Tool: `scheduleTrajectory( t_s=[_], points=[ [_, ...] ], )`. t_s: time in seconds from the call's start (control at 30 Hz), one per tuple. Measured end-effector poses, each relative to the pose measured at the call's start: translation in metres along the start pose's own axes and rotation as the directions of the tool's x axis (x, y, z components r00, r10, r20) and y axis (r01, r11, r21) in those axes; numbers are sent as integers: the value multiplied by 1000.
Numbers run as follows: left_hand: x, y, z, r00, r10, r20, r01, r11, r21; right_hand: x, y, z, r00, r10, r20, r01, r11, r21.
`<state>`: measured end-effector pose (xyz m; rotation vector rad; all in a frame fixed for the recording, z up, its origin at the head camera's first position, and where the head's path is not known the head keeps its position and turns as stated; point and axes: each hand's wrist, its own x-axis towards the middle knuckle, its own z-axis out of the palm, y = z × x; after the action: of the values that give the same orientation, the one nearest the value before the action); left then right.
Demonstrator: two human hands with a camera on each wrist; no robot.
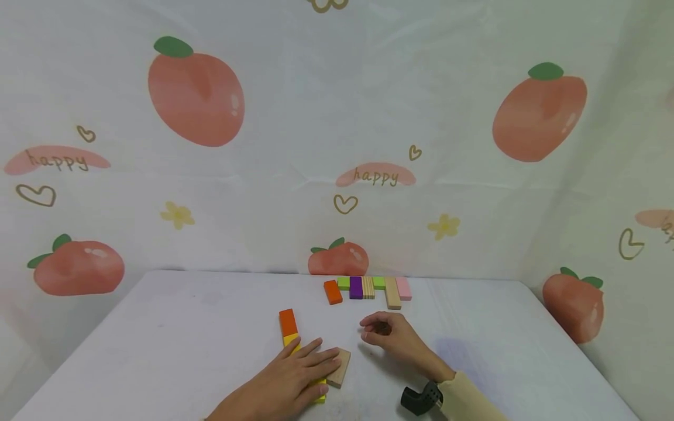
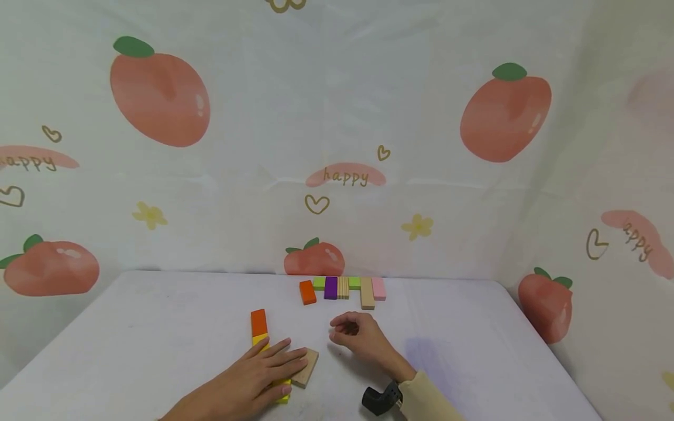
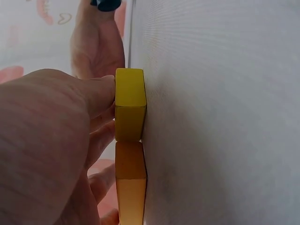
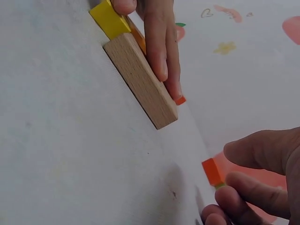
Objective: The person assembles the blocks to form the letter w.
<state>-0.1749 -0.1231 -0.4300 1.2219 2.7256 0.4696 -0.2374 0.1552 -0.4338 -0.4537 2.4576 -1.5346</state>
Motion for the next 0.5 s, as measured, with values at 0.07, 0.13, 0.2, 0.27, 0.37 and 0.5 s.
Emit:
scheduleTrajectory(
  t_s=[0.07, 0.13, 0.2, 0.27, 0.37, 0.5],
  points=[
    [1, 0, 0, 1000, -8, 10, 8, 1000, -4, 4, 0, 0, 1000, -18, -4, 18, 999, -31],
    [1, 0, 0, 1000, -12, 14, 12, 1000, -3, 11, 0, -1, 999, -49, -12, 48, 997, -66],
    [1, -1, 0, 1000, -16, 14, 16, 1000, -3, 20, 0, -1, 996, -90, -24, 87, 990, -109],
    [0, -1, 0, 1000, -12, 8, 12, 1000, -1, 31, -1, -1, 991, -132, -35, 125, 980, -155],
    [-1, -1, 0, 1000, -4, -2, 4, 1000, -1, 47, -4, -1, 979, -197, -44, 183, 960, -212],
    [-1, -1, 0, 1000, 4, -9, -4, 1000, 5, 66, -12, 2, 964, -265, -27, 245, 923, -298]
  ],
)
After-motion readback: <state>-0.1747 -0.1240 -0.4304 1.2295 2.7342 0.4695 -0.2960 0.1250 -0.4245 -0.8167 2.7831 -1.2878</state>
